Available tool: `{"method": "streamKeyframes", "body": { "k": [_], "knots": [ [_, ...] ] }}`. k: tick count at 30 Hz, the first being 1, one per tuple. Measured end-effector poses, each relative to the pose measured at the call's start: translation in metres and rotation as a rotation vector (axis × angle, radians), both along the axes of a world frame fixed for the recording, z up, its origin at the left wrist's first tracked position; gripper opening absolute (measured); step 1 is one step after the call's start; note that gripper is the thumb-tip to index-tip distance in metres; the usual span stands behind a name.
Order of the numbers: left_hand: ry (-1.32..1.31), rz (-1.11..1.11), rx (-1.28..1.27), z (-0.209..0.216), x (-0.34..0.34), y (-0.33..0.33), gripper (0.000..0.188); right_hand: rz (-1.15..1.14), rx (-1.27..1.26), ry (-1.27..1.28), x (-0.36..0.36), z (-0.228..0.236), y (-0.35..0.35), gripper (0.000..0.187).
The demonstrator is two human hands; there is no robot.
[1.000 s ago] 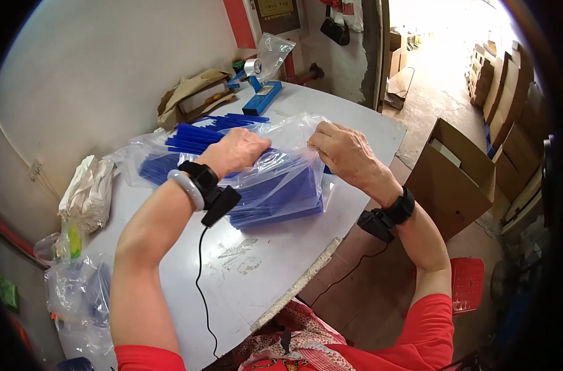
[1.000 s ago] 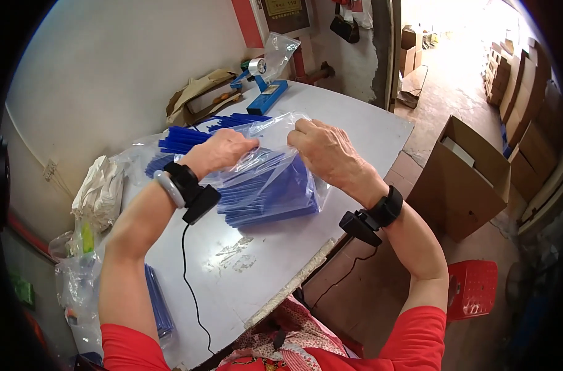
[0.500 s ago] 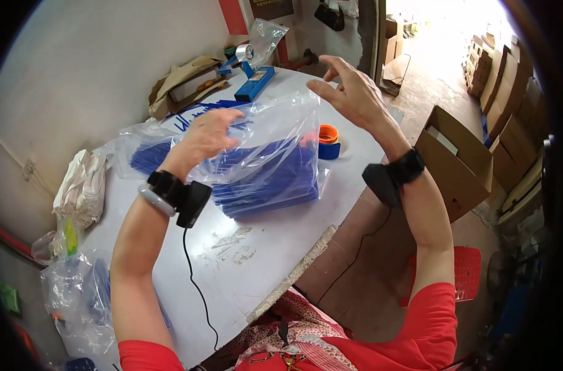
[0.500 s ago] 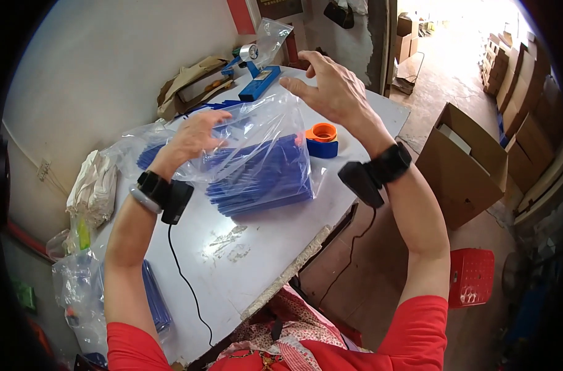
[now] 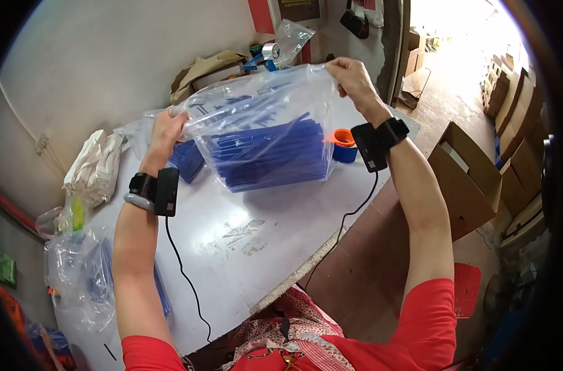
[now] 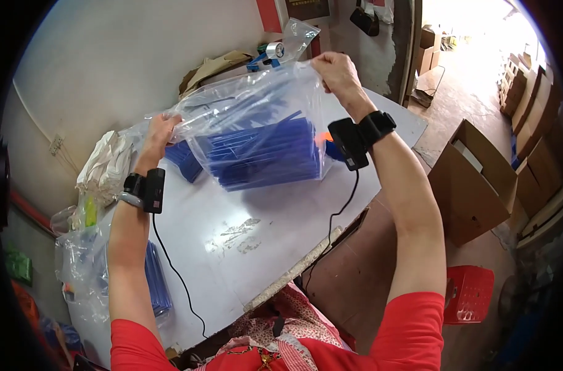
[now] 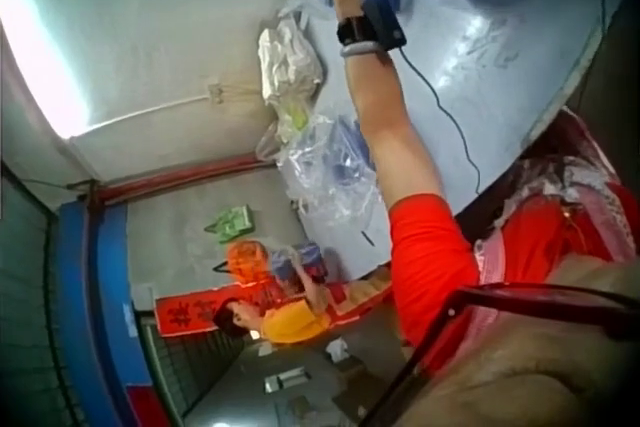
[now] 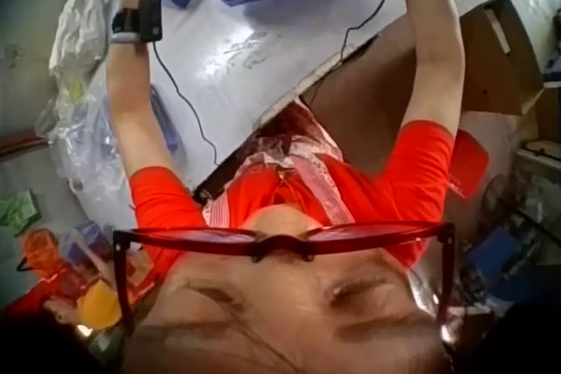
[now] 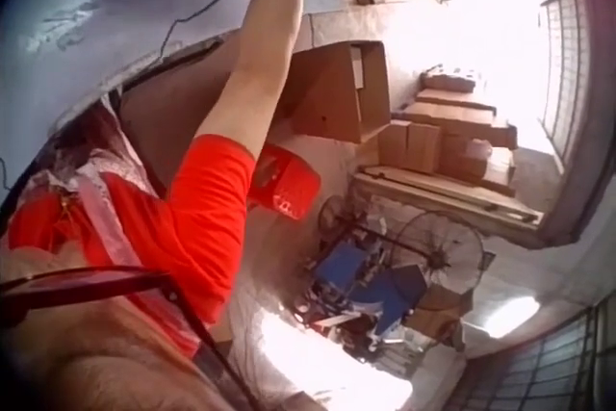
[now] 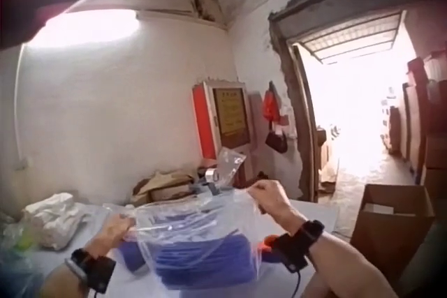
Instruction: The person opens a plastic bag, removes a bundle of blue plastic tubes, and fans them out by hand before gathering them back into a bundle and placing them into the bag.
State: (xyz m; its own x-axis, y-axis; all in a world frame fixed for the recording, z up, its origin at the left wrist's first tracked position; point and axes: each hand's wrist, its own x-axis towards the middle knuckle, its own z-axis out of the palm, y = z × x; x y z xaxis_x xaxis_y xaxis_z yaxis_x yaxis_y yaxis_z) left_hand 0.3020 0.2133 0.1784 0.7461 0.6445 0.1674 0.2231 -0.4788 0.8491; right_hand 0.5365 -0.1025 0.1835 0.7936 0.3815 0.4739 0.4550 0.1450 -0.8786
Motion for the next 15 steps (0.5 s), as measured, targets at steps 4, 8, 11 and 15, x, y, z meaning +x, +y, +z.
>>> {"method": "streamKeyframes", "body": {
  "k": [4, 8, 11, 15],
  "knots": [
    [0.062, -0.044, -0.075, -0.016, -0.012, 0.0, 0.017, 0.017, -0.375, 0.062, -0.005, -0.022, 0.001, 0.019],
    [0.026, -0.15, -0.294, -0.016, -0.026, -0.015, 0.031, 0.079, -0.237, 0.114, -0.008, -0.04, -0.013, 0.034],
    [-0.114, -0.201, -0.542, -0.033, -0.038, -0.002, 0.046, 0.086, 0.054, 0.425, -0.003, -0.064, -0.027, 0.059],
    [-0.273, -0.066, -0.692, -0.141, -0.037, 0.042, 0.065, 0.191, -0.028, 0.381, 0.016, -0.151, -0.035, 0.081]
  ]
}}
